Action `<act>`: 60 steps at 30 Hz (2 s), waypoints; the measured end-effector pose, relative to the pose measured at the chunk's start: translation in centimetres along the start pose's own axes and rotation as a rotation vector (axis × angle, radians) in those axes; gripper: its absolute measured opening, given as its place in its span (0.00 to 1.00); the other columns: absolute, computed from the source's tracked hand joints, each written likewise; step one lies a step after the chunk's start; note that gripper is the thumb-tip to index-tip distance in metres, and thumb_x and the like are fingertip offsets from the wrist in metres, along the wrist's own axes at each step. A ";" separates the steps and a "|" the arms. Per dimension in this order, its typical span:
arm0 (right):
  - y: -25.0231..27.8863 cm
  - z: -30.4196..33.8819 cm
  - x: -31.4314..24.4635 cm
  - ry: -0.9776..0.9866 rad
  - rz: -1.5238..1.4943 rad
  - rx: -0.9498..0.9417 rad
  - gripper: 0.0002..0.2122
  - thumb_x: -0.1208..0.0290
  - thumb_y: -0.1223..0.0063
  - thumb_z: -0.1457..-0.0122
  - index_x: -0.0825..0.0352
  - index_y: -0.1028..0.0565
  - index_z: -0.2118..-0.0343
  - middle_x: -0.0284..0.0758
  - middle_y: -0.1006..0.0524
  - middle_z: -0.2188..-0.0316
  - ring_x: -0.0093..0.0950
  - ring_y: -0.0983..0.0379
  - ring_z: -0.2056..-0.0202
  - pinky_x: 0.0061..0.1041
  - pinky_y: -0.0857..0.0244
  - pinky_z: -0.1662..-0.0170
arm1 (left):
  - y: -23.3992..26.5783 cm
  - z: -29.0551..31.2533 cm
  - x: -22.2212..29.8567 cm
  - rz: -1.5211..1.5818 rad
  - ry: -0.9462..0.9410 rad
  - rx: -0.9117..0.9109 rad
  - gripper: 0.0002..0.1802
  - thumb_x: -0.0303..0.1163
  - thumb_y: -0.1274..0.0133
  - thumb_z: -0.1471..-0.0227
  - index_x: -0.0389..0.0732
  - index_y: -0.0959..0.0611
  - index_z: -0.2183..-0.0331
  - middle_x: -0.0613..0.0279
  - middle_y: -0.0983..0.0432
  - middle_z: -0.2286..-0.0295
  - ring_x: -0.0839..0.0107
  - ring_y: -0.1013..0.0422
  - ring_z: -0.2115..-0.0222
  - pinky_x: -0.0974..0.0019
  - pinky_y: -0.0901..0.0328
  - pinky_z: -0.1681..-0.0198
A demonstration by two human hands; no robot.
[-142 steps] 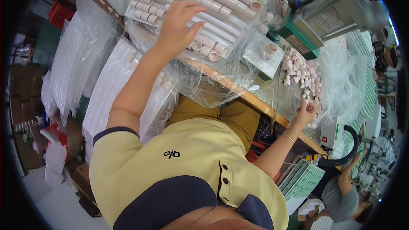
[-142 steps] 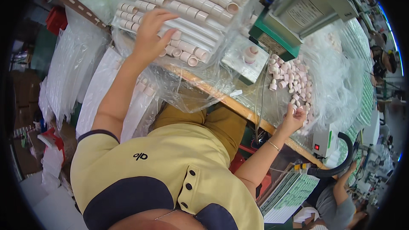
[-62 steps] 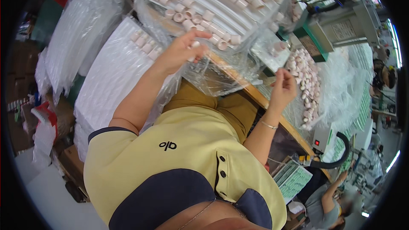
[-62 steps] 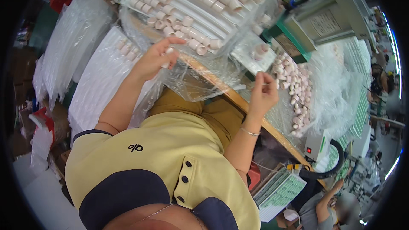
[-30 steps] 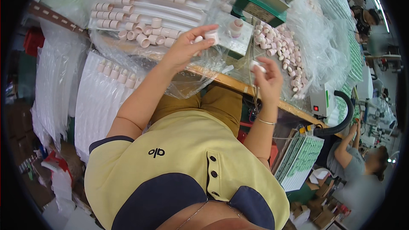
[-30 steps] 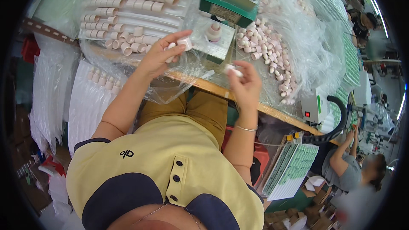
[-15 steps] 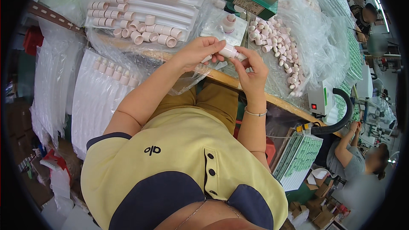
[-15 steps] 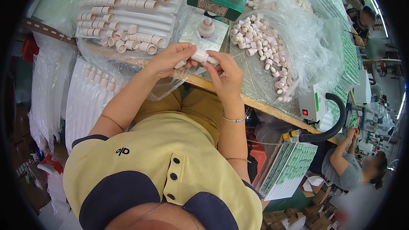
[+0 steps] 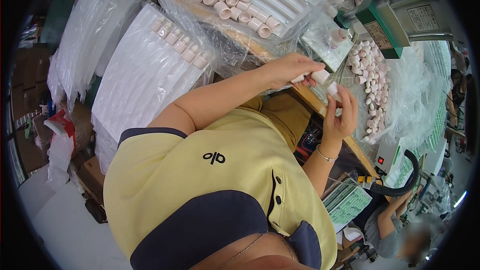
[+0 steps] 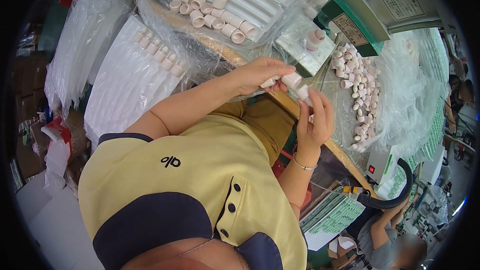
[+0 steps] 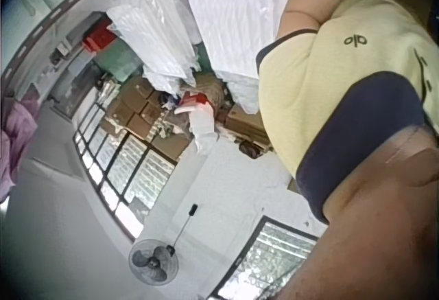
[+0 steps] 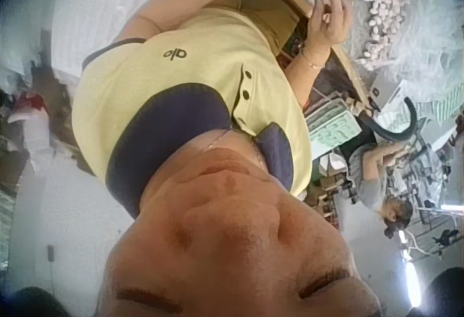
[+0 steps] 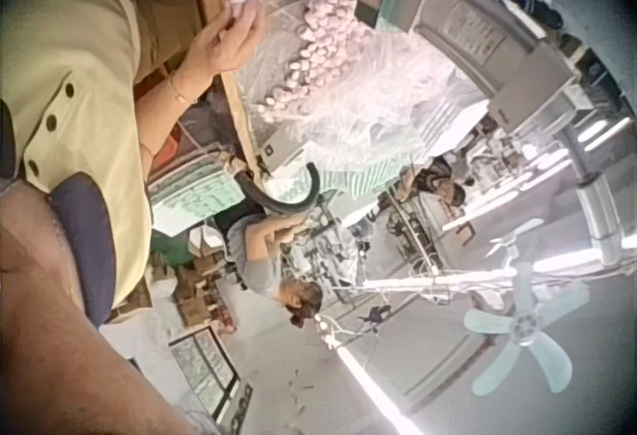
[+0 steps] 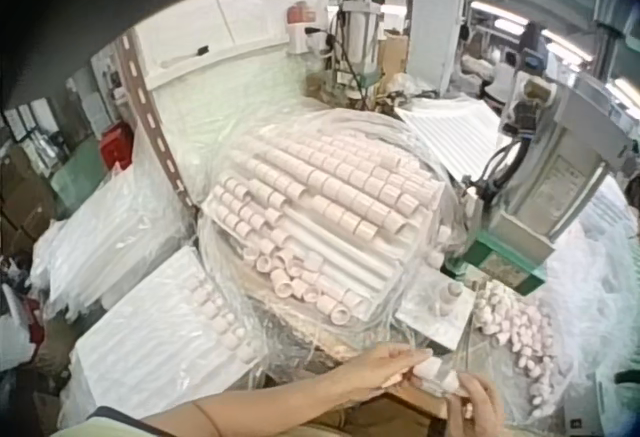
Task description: Manually assemble and organize small plastic components into packaging trays.
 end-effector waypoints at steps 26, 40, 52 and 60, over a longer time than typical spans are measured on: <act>-2.9 2.4 5.9 -0.944 -1.015 -0.048 0.08 0.76 0.44 0.46 0.76 0.23 0.66 0.31 0.25 0.82 0.13 0.36 0.86 0.12 0.44 0.85 | -3.5 2.1 6.2 -0.782 -0.532 0.016 0.11 0.24 0.41 0.54 0.36 0.21 0.64 0.69 0.26 0.73 0.84 0.34 0.74 0.77 0.38 0.71; -0.9 -0.6 3.9 -0.430 -0.438 0.036 0.11 0.79 0.37 0.55 0.70 0.22 0.66 0.34 0.24 0.78 0.17 0.30 0.84 0.15 0.39 0.82 | -1.1 -1.1 3.8 -0.420 -0.234 -0.050 0.13 0.39 0.45 0.48 0.38 0.22 0.71 0.66 0.24 0.75 0.86 0.35 0.79 0.81 0.43 0.79; -0.9 -1.8 5.0 -0.486 -0.434 -0.001 0.10 0.79 0.38 0.53 0.73 0.22 0.66 0.35 0.24 0.77 0.18 0.27 0.82 0.13 0.36 0.80 | -2.5 -1.9 4.6 -0.335 -0.189 -0.080 0.10 0.36 0.45 0.48 0.40 0.24 0.72 0.68 0.26 0.77 0.85 0.33 0.77 0.80 0.42 0.77; -1.8 -1.9 6.5 -0.590 -0.654 0.121 0.11 0.82 0.41 0.51 0.72 0.23 0.63 0.36 0.23 0.74 0.16 0.28 0.80 0.12 0.36 0.79 | -2.5 -1.6 8.0 -0.919 -0.678 0.214 0.24 0.36 0.36 0.59 0.34 0.25 0.61 0.63 0.23 0.72 0.73 0.30 0.73 0.70 0.35 0.67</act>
Point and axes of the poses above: each hand's wrist, its own z-axis away from the middle knuckle, its own y-axis out of the back of the hand, x = y × z, the point moved 7 cm from there along -z, towards the middle knuckle
